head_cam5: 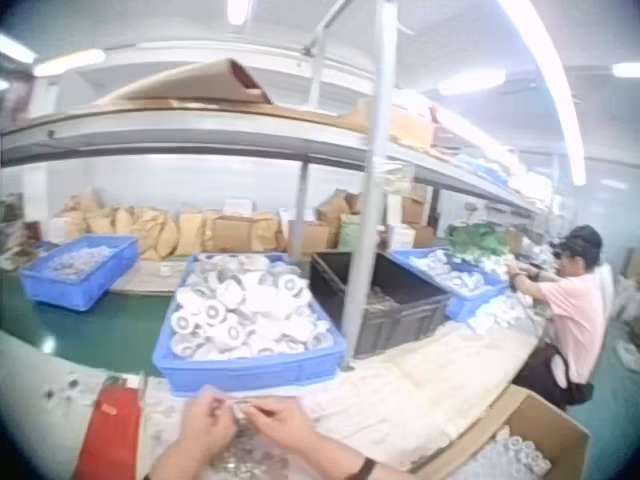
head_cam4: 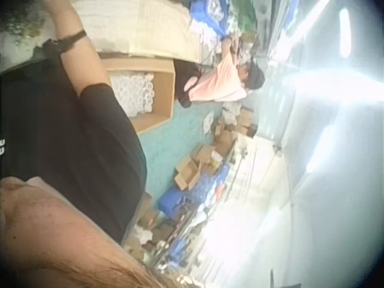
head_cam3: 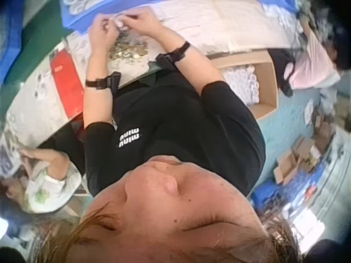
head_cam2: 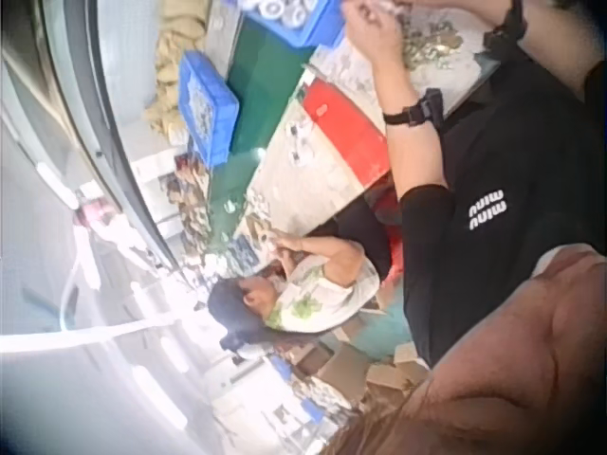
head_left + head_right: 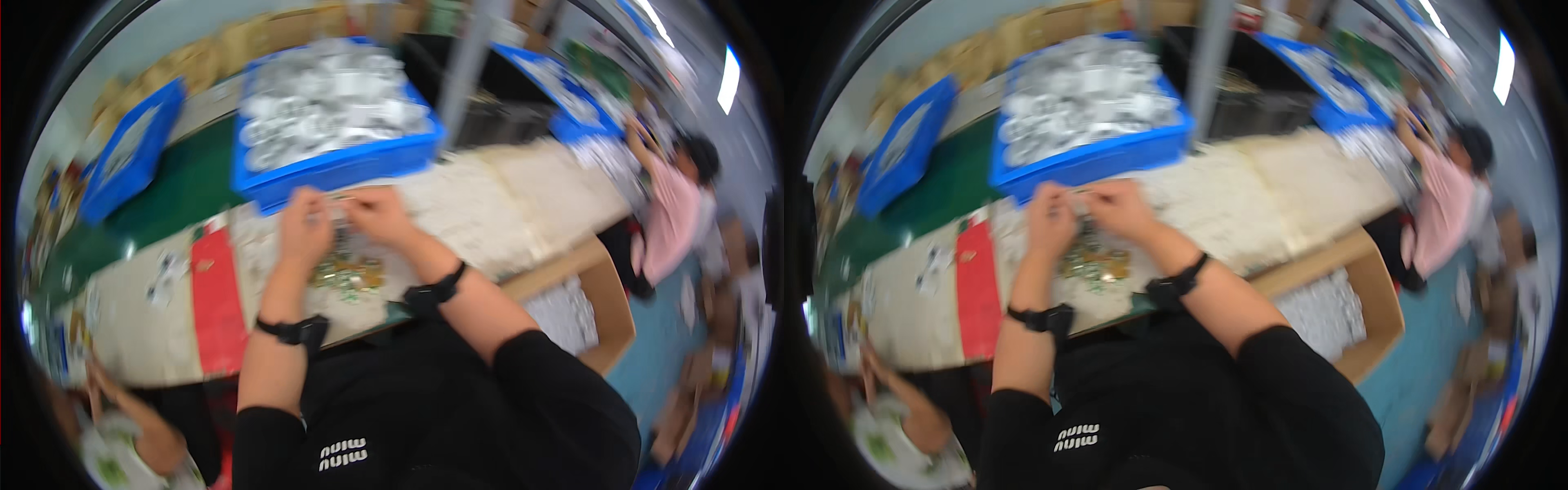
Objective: Assembling small electronic boards into white plastic housings.
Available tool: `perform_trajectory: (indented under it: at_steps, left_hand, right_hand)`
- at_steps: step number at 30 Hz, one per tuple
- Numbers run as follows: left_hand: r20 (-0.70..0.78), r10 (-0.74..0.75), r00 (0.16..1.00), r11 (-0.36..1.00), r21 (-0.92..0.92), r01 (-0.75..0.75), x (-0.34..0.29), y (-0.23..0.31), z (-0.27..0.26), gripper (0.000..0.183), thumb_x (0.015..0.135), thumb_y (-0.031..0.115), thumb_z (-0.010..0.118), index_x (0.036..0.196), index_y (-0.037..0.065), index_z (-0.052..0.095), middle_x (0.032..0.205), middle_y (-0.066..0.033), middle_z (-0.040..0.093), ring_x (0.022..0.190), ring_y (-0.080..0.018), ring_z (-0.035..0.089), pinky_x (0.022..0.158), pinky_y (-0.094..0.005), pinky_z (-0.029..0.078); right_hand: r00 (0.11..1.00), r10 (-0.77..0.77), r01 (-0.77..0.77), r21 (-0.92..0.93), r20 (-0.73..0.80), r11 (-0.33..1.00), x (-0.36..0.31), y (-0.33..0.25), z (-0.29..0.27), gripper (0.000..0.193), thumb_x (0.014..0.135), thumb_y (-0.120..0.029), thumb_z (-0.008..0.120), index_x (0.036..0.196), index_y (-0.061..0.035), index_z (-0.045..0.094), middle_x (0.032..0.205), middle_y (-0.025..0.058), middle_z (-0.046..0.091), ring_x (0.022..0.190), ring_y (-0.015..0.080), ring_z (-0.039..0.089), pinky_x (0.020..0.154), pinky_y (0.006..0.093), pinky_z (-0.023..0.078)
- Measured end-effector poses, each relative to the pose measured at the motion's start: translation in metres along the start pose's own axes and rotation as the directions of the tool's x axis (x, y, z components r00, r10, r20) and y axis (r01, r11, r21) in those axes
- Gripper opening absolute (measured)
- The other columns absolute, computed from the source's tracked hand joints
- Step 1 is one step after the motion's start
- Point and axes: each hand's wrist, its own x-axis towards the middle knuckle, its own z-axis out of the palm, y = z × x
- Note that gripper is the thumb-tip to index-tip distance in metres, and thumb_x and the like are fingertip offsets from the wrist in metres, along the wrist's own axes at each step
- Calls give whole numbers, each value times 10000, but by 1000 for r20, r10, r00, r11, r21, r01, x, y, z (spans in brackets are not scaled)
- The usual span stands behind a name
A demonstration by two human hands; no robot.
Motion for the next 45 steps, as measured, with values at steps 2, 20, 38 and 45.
perform_trajectory:
  at_steps: [2, 20, 38, 45]
  left_hand:
    - [4, -94, 996, 992, -89, 94, -7, -30, -16, 54, 930, 67, 671, 968, 52, 637, 864, -76, 632, 788, -176, 622, 718, -330, 510]
    - [-233, -212, 949, 637, 703, 316, -60, -42, -178, 298, 1094, 273, 546, 1196, 18, 662, 1000, -178, 755, 826, -301, 728, 737, -381, 566]
    - [94, -83, 992, 600, 800, -26, -122, -43, -216, 740, 763, 39, 701, 1478, 27, 510, 1508, -315, 470, 1437, -510, 397, 1224, -589, 306]
    - [-168, -289, 942, 210, 949, 234, -136, -34, -255, 655, 818, 80, 726, 1435, 35, 512, 1533, -191, 475, 1473, -425, 380, 1211, -499, 358]
  right_hand:
    - [897, -442, 420, -335, 12, 843, -11, -21, 19, 162, 910, -245, 792, 991, -105, 779, 727, 90, 672, 626, 216, 657, 595, 362, 524]
    - [70, -353, -676, -304, -933, 671, -424, 71, -454, 230, 889, -202, 742, 960, 11, 795, 845, 124, 788, 841, 222, 763, 808, 338, 583]
    - [793, 542, -594, -550, -279, 587, -99, 212, -261, 748, 965, -665, 551, 1376, -55, 684, 1466, 236, 609, 1385, 403, 551, 1158, 505, 437]
    - [910, 413, -368, -524, -34, 768, -10, 217, -219, 741, 961, -646, 569, 1375, -41, 680, 1455, 234, 614, 1368, 394, 558, 1150, 499, 440]
